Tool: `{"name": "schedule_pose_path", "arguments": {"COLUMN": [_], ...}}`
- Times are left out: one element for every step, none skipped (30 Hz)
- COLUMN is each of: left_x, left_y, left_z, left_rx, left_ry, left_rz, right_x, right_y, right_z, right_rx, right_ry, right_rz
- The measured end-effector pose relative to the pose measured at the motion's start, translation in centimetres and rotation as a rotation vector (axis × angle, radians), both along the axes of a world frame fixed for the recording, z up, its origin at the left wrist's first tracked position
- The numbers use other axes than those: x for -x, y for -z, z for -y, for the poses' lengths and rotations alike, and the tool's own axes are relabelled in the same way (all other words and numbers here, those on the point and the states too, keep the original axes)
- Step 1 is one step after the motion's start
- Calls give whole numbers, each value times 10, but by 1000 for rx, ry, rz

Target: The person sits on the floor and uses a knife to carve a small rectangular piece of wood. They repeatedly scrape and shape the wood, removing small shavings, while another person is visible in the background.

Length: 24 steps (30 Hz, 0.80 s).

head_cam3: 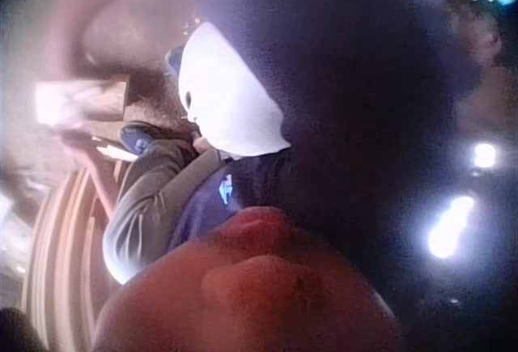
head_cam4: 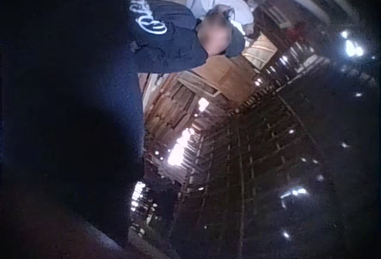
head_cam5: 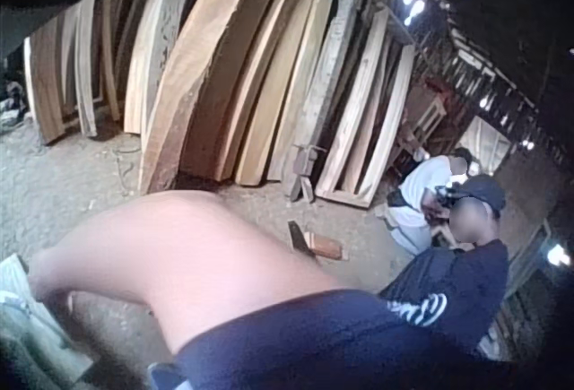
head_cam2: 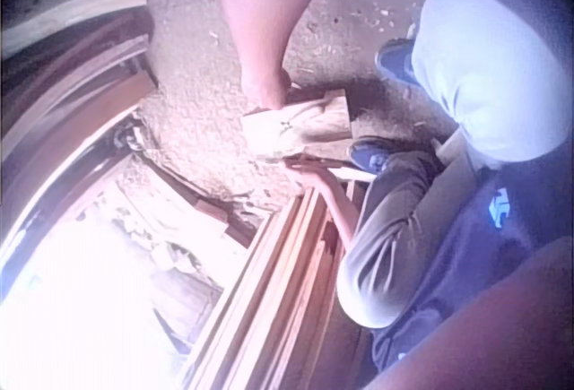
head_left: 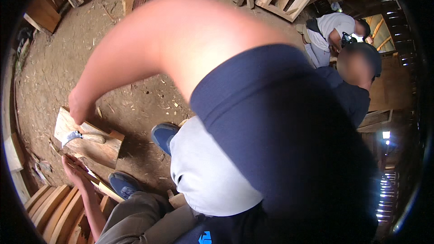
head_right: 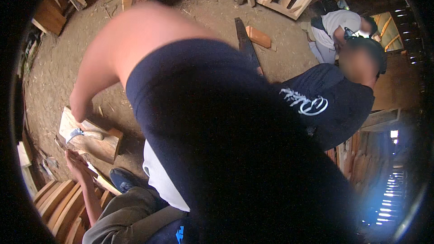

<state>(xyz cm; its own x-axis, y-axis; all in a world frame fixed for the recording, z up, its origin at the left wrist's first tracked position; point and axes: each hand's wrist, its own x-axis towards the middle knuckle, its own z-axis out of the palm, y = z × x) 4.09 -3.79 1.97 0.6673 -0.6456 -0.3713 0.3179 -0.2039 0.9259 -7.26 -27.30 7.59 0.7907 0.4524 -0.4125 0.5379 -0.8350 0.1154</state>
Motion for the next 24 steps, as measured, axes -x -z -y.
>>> {"name": "schedule_pose_path", "arguments": {"left_x": [-1, -2, -4, -3, -2, 3, 12, 13, 12, 15, 16, 25, 25, 28, 33, 35, 35, 34, 34, 35, 34, 36, 37, 31], "left_y": [-3, -7, -9, -8, -11, -12, -21, -18, -14, -14, -16, -14, -14, -13, -14, -15, -14, -13, -12, -13, -13, -12, -11, -4], "left_z": [5, 6, 7, 9, 7, 7, 11, 10, 5, 2, 1, 4, 2, 1, 1, -2, -2, -3, -2, -2, -2, -2, -2, -5], "left_rx": [-3, -11, -18, 18, 21, 17, 2, 4, -17, -26, -36, -54, -46, -56, -67, -62, -66, -70, -72, -71, -70, -67, -64, -50], "left_ry": [-25, -51, -76, -118, -108, -125, -127, -97, -77, -62, -48, -142, -71, -84, -96, -59, -51, -43, -31, -56, -80, -95, -109, -86], "left_rz": [-16, -25, -36, -43, -49, -40, -36, -46, -54, -66, -77, -84, -62, -61, -60, -21, -20, -19, -25, -25, -24, -28, -32, -51], "right_x": [-9, -20, -26, -24, -26, -25, -21, -25, -25, -25, -24, -18, -14, -10, -6, -3, 0, 6, 15, 22, 21, 23, 25, 28], "right_y": [0, 4, 6, 10, 9, 4, 3, 8, 13, 17, 22, 24, 30, 36, 41, 44, 44, 42, 39, 24, 32, 42, 48, 52], "right_z": [-4, -11, -17, -24, -27, -31, -34, -34, -40, -48, -52, -53, -57, -62, -66, -67, -71, -76, -78, -79, -81, -84, -86, -87], "right_rx": [-12, -30, -49, -148, -184, -222, -268, -334, -401, -456, -511, -543, -578, -614, -649, -670, -703, -736, -762, -769, -763, -752, -742, -755], "right_ry": [124, 247, 371, 495, 538, 579, 638, 684, 753, 815, 876, 910, 965, 1021, 1077, 1073, 1130, 1189, 1251, 1248, 1240, 1241, 1243, 1232], "right_rz": [2, 11, 19, 157, 170, 182, 186, 236, 235, 233, 231, 279, 289, 298, 306, 255, 284, 312, 337, 169, 173, 178, 183, 121]}}
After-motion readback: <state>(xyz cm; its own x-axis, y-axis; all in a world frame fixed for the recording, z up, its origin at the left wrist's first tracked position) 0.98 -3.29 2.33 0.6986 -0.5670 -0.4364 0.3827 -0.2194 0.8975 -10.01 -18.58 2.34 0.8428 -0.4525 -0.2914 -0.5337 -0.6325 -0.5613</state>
